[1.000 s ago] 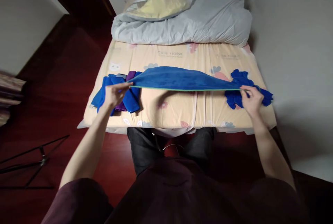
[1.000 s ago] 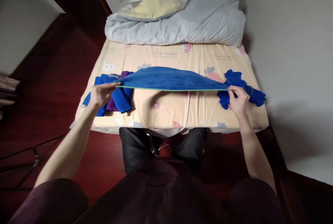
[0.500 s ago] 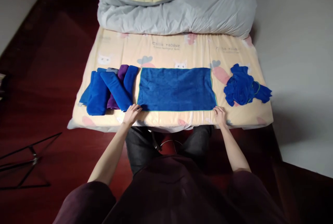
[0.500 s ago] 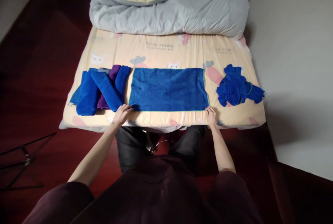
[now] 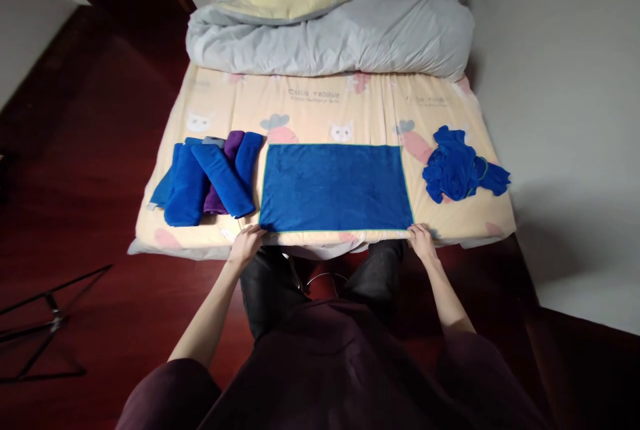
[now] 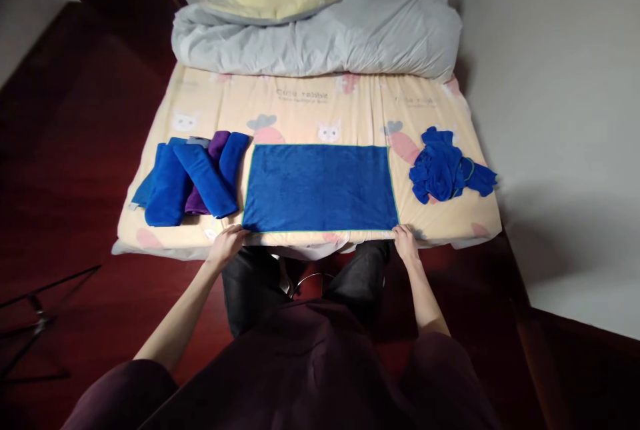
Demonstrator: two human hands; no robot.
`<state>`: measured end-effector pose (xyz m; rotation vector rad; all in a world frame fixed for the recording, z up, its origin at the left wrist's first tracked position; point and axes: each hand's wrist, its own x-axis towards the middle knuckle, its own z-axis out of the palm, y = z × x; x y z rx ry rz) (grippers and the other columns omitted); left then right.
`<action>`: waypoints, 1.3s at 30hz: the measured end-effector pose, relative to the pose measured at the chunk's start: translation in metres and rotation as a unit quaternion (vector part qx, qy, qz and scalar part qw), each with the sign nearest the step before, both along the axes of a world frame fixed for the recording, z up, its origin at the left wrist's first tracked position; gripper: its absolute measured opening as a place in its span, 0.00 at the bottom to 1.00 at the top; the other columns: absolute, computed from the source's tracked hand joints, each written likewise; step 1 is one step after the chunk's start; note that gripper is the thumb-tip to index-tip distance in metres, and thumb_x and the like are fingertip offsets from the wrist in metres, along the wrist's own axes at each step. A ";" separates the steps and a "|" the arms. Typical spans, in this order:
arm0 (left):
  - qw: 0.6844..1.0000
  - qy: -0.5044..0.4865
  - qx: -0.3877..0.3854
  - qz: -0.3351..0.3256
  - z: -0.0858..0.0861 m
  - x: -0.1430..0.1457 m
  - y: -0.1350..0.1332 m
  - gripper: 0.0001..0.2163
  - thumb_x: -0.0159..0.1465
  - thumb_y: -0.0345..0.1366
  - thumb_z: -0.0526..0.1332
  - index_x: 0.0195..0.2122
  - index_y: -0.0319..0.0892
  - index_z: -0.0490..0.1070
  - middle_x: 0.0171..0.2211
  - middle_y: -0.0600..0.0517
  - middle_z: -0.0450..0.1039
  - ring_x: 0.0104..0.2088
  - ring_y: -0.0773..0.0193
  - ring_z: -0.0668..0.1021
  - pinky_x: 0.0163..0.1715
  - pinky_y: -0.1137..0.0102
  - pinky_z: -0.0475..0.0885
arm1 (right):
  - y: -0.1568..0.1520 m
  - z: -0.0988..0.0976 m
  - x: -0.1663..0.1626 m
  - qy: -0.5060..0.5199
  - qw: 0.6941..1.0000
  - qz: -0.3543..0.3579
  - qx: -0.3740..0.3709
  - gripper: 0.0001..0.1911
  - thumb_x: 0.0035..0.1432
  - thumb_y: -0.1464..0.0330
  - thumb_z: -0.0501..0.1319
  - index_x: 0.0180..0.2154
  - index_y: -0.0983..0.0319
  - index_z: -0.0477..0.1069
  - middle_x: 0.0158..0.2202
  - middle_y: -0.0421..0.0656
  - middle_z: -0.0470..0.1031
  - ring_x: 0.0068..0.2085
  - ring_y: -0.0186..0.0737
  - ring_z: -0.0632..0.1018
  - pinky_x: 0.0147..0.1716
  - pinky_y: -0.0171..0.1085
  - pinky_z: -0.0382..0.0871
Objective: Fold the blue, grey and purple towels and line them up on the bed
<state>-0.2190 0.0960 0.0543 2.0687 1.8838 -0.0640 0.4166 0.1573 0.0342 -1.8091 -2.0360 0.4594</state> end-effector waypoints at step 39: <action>0.977 -0.133 0.140 0.092 -0.043 0.177 0.088 0.28 0.75 0.40 0.47 0.75 0.40 0.57 0.78 0.44 0.45 0.78 0.51 0.48 0.75 0.46 0.43 | 0.114 -0.025 -0.102 0.025 0.998 -0.049 0.032 0.28 0.74 0.67 0.45 0.66 0.69 0.69 0.69 0.53 0.68 0.73 0.42 0.64 0.74 0.50 0.55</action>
